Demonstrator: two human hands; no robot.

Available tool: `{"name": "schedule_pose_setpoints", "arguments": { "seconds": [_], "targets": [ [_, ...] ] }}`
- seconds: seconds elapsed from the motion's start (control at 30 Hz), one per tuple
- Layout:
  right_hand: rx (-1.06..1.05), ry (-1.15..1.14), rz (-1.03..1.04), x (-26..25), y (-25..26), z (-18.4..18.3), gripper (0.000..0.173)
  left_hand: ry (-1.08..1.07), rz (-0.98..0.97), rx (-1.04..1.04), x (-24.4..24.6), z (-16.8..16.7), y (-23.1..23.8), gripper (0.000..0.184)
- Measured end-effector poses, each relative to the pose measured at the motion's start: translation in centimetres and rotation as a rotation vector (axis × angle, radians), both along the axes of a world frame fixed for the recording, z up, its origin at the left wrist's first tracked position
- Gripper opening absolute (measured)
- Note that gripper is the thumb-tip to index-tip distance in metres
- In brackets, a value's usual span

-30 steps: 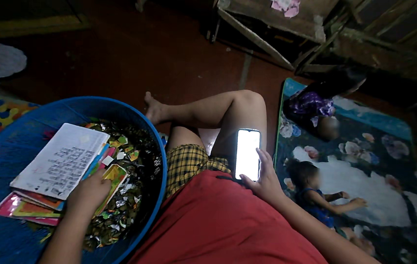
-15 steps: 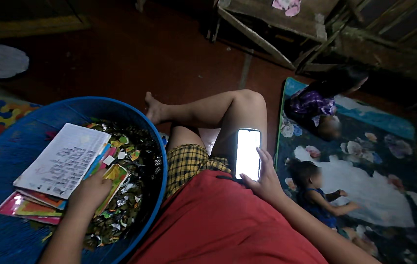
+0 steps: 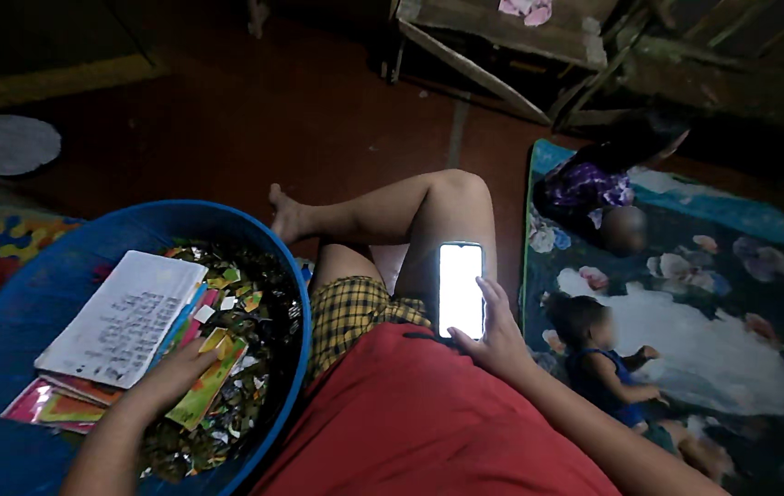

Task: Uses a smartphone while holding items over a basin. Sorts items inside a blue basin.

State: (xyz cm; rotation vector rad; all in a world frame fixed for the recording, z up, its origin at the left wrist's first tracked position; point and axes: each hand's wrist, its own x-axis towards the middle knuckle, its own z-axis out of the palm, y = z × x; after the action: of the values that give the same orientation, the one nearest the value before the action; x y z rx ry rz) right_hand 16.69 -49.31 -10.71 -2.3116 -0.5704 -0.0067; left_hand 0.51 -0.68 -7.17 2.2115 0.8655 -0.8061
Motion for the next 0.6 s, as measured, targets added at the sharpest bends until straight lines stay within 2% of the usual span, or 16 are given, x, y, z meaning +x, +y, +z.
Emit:
{"name": "schedule_pose_setpoints", "arguments": {
  "seconds": [0.2, 0.6],
  "targets": [
    [-0.009, -0.002, 0.001, 0.11, 0.07, 0.1, 0.097, 0.05, 0.087, -0.069, 0.42, 0.39, 0.42, 0.048],
    [-0.025, -0.008, 0.008, 0.08, -0.09, 0.04, 0.097, -0.045, 0.186, -0.096, -0.42, -0.17, 0.3, 0.044]
  ]
}}
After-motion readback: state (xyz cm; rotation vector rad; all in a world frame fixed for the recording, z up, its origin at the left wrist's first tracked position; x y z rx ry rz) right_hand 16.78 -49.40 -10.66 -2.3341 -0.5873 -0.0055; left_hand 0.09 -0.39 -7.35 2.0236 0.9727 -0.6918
